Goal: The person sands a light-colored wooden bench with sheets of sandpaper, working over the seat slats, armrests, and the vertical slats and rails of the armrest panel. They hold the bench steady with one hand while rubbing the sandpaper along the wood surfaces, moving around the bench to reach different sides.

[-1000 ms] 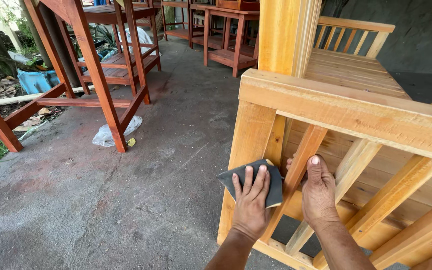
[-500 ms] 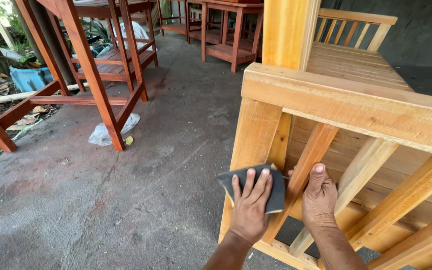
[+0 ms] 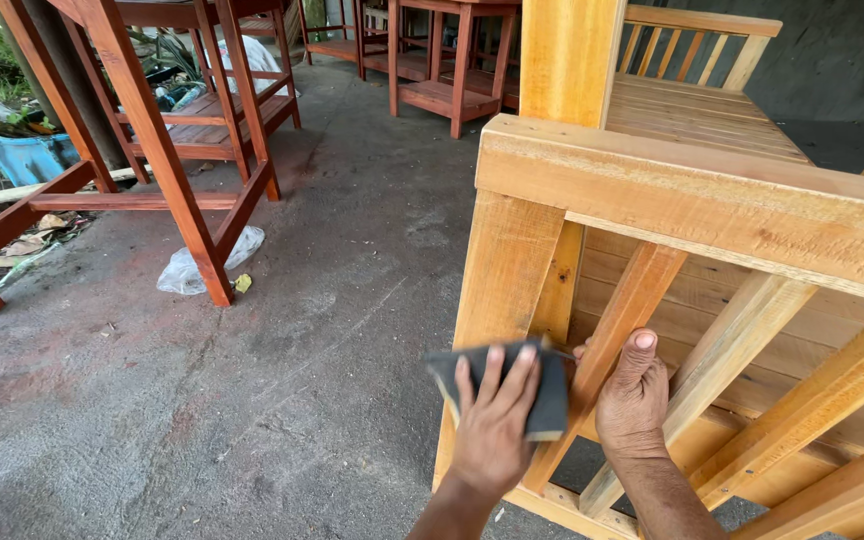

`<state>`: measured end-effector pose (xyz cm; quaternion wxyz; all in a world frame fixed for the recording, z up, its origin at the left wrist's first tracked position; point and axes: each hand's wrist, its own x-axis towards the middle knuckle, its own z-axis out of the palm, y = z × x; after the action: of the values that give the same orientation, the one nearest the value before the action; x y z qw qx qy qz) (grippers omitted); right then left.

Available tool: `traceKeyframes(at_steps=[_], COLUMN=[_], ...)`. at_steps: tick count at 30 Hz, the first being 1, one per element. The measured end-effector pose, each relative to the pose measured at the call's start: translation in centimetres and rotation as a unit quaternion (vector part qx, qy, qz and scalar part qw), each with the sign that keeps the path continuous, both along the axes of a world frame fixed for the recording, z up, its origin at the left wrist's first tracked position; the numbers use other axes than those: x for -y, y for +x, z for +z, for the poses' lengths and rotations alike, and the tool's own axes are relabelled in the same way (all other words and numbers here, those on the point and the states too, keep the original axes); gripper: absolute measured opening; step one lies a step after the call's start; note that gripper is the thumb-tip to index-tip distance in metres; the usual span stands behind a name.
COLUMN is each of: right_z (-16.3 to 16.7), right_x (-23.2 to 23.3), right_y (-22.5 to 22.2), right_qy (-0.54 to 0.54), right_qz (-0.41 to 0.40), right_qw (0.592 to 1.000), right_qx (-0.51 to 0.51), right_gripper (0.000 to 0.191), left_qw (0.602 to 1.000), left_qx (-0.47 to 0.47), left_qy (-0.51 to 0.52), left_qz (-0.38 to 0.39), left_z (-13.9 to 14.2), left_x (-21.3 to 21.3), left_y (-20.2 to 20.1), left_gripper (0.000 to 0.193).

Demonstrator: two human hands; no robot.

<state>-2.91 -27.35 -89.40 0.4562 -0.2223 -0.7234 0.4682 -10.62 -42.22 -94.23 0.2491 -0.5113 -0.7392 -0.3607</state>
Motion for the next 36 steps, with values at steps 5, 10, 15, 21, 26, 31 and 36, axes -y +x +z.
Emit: traceKeyframes(at_steps=[5,10,15,21,26,31,36], right_z=[0.6,0.3,0.1,0.4,0.6,0.7,0.2], right_x=[0.3,0.3,0.0,0.2,0.6,0.4,-0.1], right_y=[0.3,0.1,0.2,0.2,0.4,0.3,0.1], right_qy=[0.024,-0.033,-0.013,-0.017,-0.023,0.04,-0.036], right_qz=[-0.005,0.05,-0.009,0.031,0.023,0.009,0.053], right_qw=[1.0,0.998,1.0,0.999,0.999,0.999,0.997], right_qx=[0.013,-0.028,0.026,-0.015,-0.003,-0.019,-0.036], right_gripper=[0.099,0.094,0.094,0.092,0.094,0.093,0.09], left_qw=[0.996,0.998,1.0,0.998,1.0,0.996,0.997], left_qx=[-0.047,-0.027,-0.011,-0.033,-0.005,-0.039,-0.026], left_qy=[0.069,-0.056,-0.007,-0.043,-0.029,0.079,-0.015], left_qz=[0.025,-0.016,0.012,0.011,0.002,0.025,0.071], left_z=[1.8,-0.1,0.2,-0.7,-0.5,0.8,-0.5], left_x=[-1.2,1.4,0.3,0.5,0.4,-1.7,-0.8], left_y=[-0.5,-0.2,-0.9,-0.4,-0.5,-0.6,0.7], left_gripper=[0.074,0.083,0.08,0.074,0.073,0.07,0.07])
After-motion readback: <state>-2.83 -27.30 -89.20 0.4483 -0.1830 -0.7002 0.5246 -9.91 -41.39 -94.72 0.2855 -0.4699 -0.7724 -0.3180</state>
